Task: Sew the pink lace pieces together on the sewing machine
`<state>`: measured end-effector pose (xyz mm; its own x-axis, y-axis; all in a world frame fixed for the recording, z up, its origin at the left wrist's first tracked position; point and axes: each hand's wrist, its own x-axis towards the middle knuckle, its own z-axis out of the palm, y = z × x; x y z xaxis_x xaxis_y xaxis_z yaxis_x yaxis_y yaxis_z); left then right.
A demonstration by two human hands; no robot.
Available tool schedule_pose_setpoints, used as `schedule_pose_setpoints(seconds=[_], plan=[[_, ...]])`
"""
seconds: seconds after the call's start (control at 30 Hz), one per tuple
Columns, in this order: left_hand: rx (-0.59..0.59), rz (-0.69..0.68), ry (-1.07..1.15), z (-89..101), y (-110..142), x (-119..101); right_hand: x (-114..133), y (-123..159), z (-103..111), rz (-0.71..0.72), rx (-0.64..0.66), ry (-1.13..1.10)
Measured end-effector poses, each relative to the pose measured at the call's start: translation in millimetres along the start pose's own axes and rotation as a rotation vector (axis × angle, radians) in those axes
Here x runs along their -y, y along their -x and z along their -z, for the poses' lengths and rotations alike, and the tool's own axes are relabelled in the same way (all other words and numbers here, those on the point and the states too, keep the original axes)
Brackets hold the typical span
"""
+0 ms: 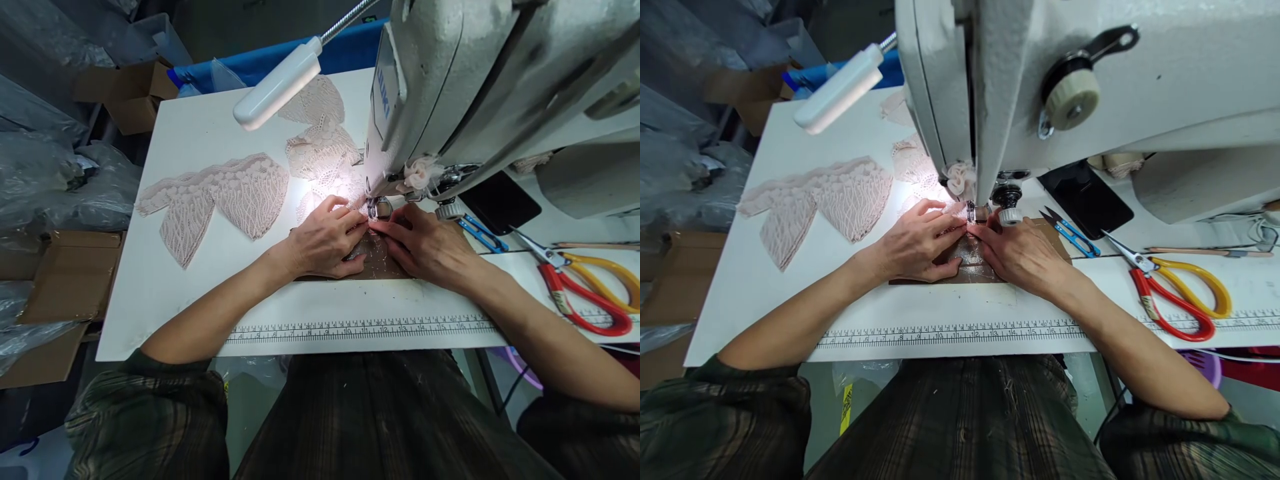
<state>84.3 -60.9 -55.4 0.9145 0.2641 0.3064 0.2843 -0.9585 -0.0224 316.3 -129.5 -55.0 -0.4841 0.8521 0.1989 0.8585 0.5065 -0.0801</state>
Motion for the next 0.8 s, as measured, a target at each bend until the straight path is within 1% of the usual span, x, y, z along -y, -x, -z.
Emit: schedule_pose_setpoints(seconds=[0.17,0.37,0.57,0.8], plan=[[0.049,0.029,-0.002,4.5,-2.9,-0.4,-0.4,0.7,0.1,0.036,-0.039,0.012],[0.075,0.040,-0.013,4.9,-4.4,2.4,1.0,-1.2,0.1,-0.031,0.043,0.046],[0.088,0.057,-0.036,4.3,-5.6,4.6,1.3,-3.3,-1.8,-0.025,0.006,0.067],[0.103,0.066,-0.043,2.2,-6.0,5.1,3.5,-5.5,-3.1,-0.018,0.007,0.042]])
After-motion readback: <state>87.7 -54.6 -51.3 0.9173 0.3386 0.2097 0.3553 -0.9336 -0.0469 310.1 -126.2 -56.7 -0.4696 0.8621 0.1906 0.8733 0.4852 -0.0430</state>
